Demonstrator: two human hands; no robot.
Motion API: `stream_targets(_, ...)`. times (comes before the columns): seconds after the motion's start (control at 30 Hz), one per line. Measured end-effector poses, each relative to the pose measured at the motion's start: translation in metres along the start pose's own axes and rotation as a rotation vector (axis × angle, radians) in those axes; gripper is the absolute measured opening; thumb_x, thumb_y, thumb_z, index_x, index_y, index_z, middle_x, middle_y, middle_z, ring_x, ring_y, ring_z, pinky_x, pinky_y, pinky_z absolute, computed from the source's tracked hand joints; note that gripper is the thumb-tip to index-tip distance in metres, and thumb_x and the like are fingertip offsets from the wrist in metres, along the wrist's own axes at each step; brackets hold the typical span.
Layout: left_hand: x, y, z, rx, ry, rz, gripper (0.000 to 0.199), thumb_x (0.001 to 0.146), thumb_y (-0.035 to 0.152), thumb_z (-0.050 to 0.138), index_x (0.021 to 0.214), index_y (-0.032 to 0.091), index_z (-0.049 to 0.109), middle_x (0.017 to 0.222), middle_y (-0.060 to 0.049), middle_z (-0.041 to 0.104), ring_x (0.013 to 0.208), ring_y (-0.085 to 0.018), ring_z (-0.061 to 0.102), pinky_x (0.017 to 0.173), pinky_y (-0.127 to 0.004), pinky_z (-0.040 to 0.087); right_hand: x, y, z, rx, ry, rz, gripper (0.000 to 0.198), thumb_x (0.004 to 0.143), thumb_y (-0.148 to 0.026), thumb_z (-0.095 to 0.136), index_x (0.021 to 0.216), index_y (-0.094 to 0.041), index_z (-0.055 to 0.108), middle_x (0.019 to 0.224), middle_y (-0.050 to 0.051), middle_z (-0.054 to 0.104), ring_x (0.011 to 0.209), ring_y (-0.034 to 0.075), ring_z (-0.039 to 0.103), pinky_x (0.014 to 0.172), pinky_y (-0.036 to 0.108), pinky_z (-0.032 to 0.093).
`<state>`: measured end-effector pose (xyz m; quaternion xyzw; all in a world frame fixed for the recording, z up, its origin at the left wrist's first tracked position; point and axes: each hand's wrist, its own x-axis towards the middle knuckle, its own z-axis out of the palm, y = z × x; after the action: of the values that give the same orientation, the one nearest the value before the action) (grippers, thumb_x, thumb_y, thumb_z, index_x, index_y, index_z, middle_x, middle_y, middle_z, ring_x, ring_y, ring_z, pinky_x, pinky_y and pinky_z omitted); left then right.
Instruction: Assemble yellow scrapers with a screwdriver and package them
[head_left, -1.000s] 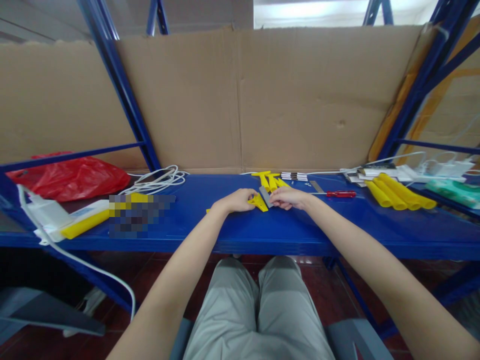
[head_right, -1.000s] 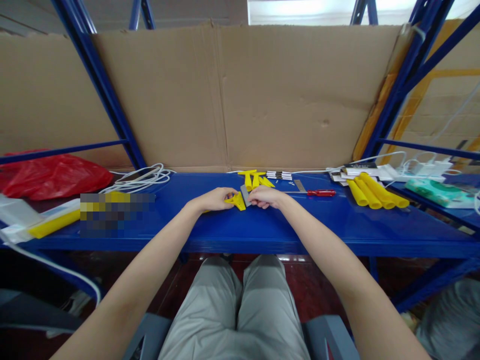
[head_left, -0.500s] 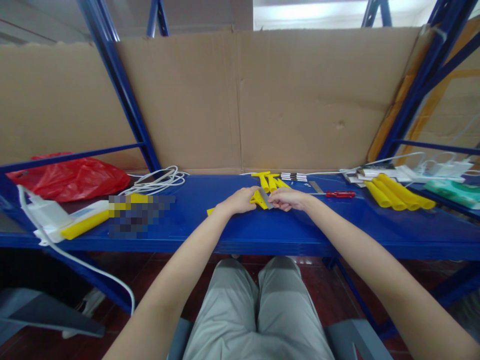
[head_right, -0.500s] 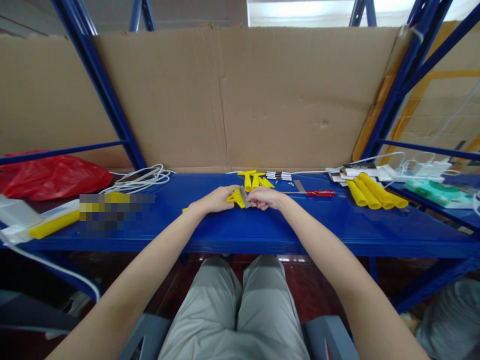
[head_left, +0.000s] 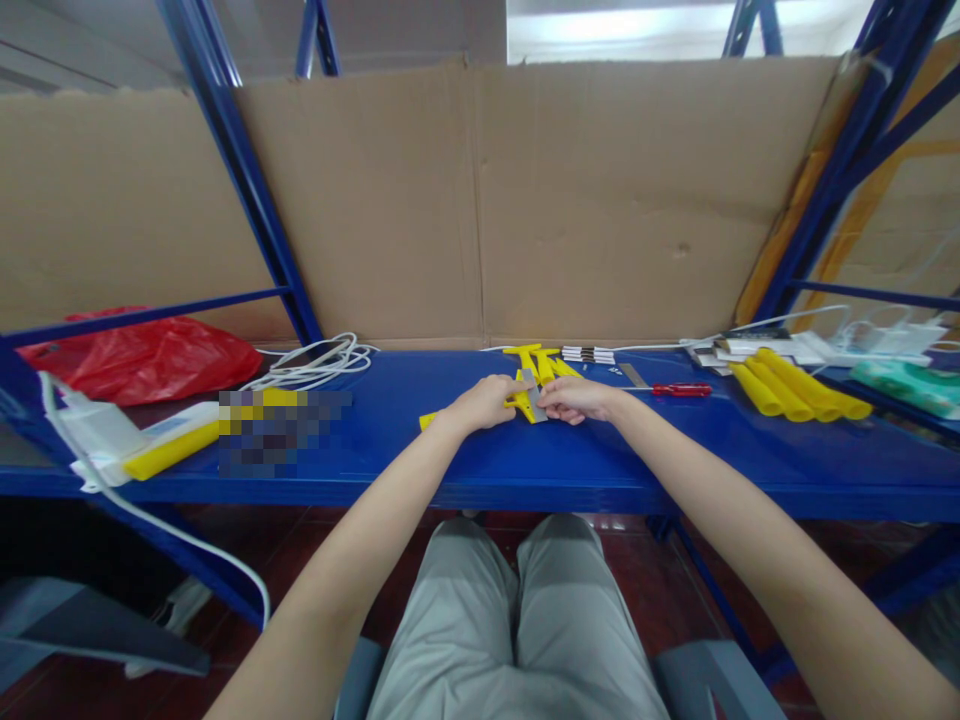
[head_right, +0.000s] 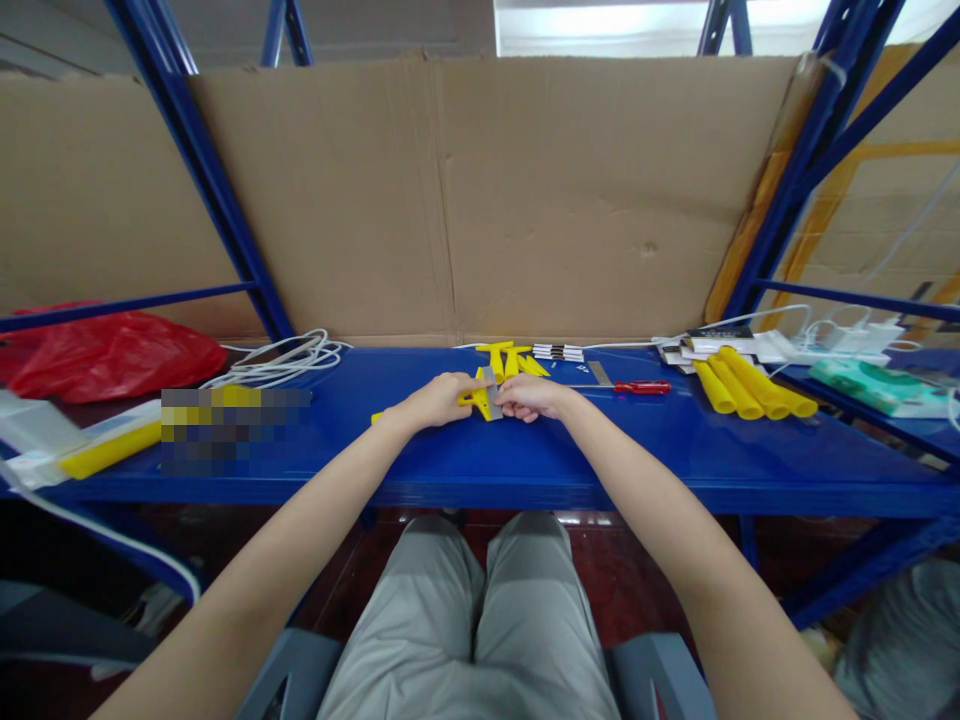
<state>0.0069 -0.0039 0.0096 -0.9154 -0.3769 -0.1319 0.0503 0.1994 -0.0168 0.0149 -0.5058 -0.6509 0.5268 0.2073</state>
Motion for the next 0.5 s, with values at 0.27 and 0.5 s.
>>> stream_targets(0.27, 0.0012, -0.0022, 0.0021, -0.017, 0.018, 0.047, 0.051, 0.077, 0.012, 0.055, 0.127, 0.022, 0.062, 0.098, -0.007, 0.067, 0.087, -0.019, 0.063, 0.082, -0.027, 0.047, 0.0, 0.0004, -0.0019, -0.039, -0.035, 0.012, 0.026, 0.081, -0.018, 0.058, 0.058, -0.016, 0.046, 0.042, -0.006, 0.042, 0.032, 0.001, 0.026, 0.031, 0.013, 0.019)
stream_targets(0.5, 0.0014, -0.0033, 0.0031, -0.009, 0.024, 0.047, 0.049, 0.076, 0.013, 0.056, 0.123, 0.021, 0.065, 0.095, -0.007, 0.067, 0.084, -0.018, 0.063, 0.079, -0.026, 0.047, -0.0005, 0.0015, -0.0031, -0.081, -0.043, -0.006, 0.03, 0.085, -0.024, 0.06, 0.059, -0.016, 0.047, 0.043, -0.007, 0.041, 0.032, 0.001, 0.026, 0.032, 0.012, 0.02)
